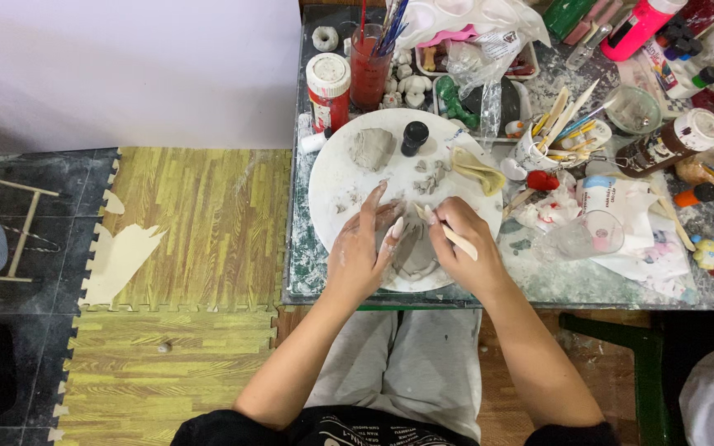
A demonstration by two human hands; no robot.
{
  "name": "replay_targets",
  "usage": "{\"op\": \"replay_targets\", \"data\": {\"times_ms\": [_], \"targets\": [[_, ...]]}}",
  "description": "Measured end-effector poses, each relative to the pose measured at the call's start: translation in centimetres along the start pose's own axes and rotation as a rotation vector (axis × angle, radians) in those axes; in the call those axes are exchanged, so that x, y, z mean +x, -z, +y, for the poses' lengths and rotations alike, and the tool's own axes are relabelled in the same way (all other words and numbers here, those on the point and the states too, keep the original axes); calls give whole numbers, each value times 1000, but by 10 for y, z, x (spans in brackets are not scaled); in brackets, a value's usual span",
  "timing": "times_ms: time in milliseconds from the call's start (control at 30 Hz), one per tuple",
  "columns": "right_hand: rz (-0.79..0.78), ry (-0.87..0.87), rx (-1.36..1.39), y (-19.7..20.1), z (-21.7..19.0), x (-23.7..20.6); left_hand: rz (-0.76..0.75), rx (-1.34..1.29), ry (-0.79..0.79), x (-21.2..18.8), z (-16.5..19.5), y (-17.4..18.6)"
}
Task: The person shapes a lump of gray clay on a white rotating plate using a wooden modeling tool and a sponge. They repeatedly smooth the surface, press the edges, and refine the form while rotating the plate to access different sides.
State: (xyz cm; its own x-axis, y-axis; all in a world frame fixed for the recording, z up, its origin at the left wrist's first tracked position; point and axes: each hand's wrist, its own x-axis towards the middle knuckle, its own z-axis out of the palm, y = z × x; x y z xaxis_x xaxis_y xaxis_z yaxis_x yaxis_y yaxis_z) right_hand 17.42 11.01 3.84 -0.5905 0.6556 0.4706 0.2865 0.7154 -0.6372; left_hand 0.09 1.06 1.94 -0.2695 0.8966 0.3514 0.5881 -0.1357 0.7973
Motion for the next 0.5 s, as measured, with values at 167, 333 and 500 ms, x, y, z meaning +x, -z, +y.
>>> {"op": "replay_targets", "data": {"times_ms": [167,333,500], "targets": [[-18,-141,-15,2,7,8,11,-18,-21,1,1,0],[-17,-173,-24,-3,0,9,12,-27,-4,1,4,1],[44,78,5,-3,-16,3,29,-47,-43,1,4,1]]}}
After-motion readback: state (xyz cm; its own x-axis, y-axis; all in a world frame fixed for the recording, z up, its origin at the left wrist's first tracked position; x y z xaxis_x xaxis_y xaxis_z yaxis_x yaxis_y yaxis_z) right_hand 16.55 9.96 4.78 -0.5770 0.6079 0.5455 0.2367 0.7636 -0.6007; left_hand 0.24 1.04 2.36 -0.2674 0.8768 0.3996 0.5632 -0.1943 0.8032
